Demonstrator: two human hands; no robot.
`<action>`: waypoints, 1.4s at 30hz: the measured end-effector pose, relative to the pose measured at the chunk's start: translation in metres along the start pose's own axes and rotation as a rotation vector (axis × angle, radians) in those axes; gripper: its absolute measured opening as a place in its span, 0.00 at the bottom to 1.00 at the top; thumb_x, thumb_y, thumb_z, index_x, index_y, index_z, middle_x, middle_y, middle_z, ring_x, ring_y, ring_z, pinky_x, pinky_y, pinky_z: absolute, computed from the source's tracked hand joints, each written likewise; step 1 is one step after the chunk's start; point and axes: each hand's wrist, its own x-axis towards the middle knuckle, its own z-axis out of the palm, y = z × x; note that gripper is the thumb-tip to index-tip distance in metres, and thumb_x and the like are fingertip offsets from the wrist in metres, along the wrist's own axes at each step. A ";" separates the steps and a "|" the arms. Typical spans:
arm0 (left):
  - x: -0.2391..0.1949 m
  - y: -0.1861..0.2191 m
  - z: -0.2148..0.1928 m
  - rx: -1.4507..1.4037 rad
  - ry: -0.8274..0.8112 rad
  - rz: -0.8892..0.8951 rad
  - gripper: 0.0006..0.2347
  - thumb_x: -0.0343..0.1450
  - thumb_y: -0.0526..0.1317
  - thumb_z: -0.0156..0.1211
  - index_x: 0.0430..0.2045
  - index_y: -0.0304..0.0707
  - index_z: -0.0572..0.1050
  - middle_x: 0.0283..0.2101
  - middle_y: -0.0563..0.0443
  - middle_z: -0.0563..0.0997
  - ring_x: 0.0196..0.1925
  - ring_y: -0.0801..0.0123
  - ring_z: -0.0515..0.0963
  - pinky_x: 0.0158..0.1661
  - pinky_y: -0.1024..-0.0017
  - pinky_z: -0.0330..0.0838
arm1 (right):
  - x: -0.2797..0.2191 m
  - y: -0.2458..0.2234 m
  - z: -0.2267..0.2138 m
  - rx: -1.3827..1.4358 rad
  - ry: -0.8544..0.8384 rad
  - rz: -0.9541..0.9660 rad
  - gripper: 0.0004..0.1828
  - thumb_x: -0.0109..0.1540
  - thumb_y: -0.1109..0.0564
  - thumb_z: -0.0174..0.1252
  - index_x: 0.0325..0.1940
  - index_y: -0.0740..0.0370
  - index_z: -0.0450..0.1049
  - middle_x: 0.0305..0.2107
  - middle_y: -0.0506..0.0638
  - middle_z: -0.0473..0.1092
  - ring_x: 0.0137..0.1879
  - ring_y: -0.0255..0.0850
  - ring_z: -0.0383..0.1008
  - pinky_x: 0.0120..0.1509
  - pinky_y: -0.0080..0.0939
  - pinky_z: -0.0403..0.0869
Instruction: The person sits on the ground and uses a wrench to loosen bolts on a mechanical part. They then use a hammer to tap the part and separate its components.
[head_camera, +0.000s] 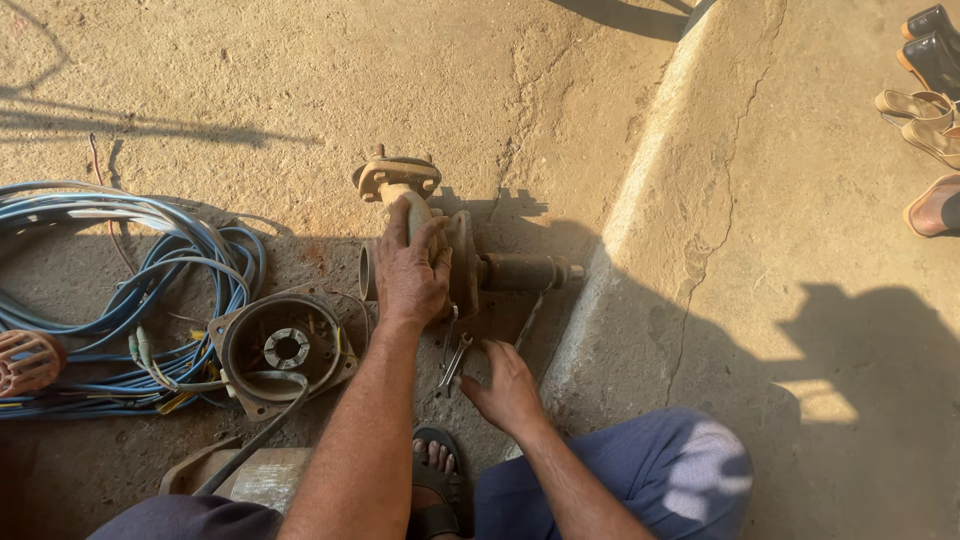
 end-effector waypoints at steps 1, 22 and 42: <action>-0.001 -0.001 0.002 0.005 0.015 0.008 0.22 0.68 0.43 0.69 0.56 0.71 0.73 0.78 0.51 0.46 0.78 0.52 0.49 0.75 0.50 0.38 | 0.010 -0.002 0.014 0.117 -0.008 0.028 0.45 0.58 0.45 0.71 0.70 0.67 0.59 0.62 0.62 0.62 0.65 0.51 0.64 0.66 0.52 0.66; -0.002 0.000 0.022 0.076 0.213 0.115 0.19 0.69 0.39 0.67 0.55 0.64 0.75 0.76 0.45 0.54 0.76 0.46 0.55 0.74 0.41 0.40 | 0.021 -0.053 -0.013 0.832 -0.311 0.500 0.06 0.61 0.58 0.60 0.33 0.64 0.74 0.13 0.46 0.63 0.15 0.33 0.57 0.19 0.36 0.58; -0.005 0.007 0.005 0.055 0.090 0.094 0.18 0.70 0.43 0.66 0.54 0.64 0.74 0.76 0.44 0.51 0.77 0.48 0.52 0.73 0.50 0.42 | 0.002 -0.032 -0.100 0.007 0.080 -0.026 0.18 0.64 0.45 0.55 0.45 0.61 0.79 0.22 0.55 0.76 0.29 0.46 0.78 0.39 0.51 0.73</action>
